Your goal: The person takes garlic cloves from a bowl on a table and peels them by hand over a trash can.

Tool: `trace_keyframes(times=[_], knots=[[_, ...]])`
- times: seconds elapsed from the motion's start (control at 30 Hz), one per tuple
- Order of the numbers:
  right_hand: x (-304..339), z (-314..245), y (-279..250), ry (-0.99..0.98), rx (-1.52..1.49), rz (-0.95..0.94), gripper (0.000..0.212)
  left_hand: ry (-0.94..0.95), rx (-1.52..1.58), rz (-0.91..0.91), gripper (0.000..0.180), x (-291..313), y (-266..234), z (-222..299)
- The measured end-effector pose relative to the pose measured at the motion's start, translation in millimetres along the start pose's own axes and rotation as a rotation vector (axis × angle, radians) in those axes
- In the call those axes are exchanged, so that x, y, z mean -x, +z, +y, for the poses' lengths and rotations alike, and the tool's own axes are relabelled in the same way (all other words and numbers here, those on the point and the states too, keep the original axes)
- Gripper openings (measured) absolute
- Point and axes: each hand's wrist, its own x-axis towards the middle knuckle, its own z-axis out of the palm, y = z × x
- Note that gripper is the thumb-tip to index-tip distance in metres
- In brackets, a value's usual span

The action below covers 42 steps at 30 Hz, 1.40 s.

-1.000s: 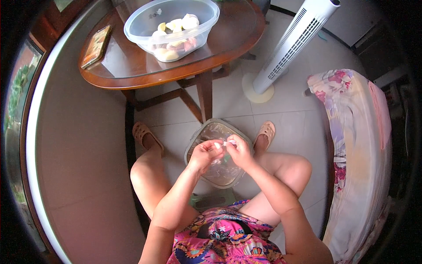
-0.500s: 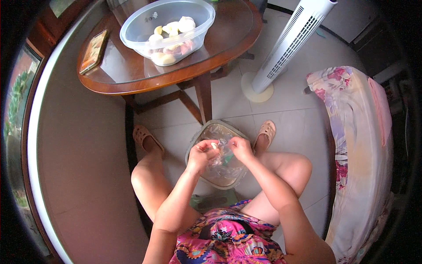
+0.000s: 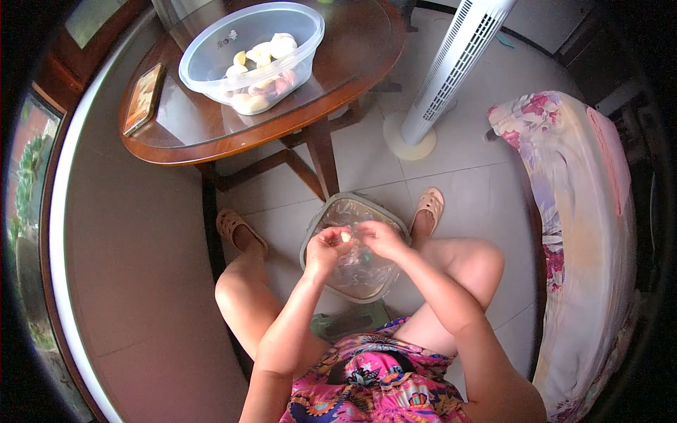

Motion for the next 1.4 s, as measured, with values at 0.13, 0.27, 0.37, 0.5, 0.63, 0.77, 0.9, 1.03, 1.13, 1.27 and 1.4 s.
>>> trace_keyframes(times=[0.13, 0.27, 0.37, 0.5, 0.63, 0.77, 0.9, 1.03, 1.13, 1.27, 1.4], knots=[[12.8, -35.0, -2.6, -0.018, -0.464, -0.195, 0.029, -0.002, 0.023, -0.014, 0.022, -0.1, -1.3, -3.1], [14.7, -33.4, 0.4, -0.127, -0.333, -0.191, 0.021, 0.025, -0.031, -0.032, 0.02, 1.7, 3.4, 1.3], [14.2, -31.3, 1.5, -0.144, -0.36, -0.128, 0.016, 0.068, -0.035, -0.04, 0.019, -0.6, 5.1, -3.6], [13.8, -32.4, -2.2, -0.112, -0.388, -0.11, 0.014, 0.069, 0.134, -0.052, 0.021, -0.8, 6.6, -6.5], [13.9, -30.8, -4.2, -0.089, -0.478, -0.082, 0.013, 0.125, 0.157, -0.034, 0.023, 2.4, 11.9, -2.5], [14.5, -36.5, -2.2, -0.16, -0.419, -0.058, 0.009, 0.123, 0.185, -0.032, 0.022, 5.0, 11.9, 1.8], [13.6, -36.8, 1.0, -0.392, -0.17, 0.061, 0.007, 0.045, 0.446, -0.089, 0.017, 2.1, 8.4, -4.1], [15.2, -39.3, 3.0, -0.705, 0.289, 0.266, 0.004, -0.041, 0.564, -0.08, 0.013, 0.9, 8.0, -8.3], [15.8, -35.7, 7.3, -0.406, -0.147, 0.197, 0.002, -0.144, 0.897, -0.138, 0.018, -3.2, 1.3, -5.6], [11.9, -25.5, 1.5, -0.273, -0.189, 0.206, 0.002, -0.182, 0.936, -0.13, 0.022, -0.2, 2.7, 3.4], [1.5, 3.5, -2.1, -0.285, 0.253, 0.277, 0.004, -0.144, 0.848, -0.079, 0.023, -1.1, 1.9, -0.9]])
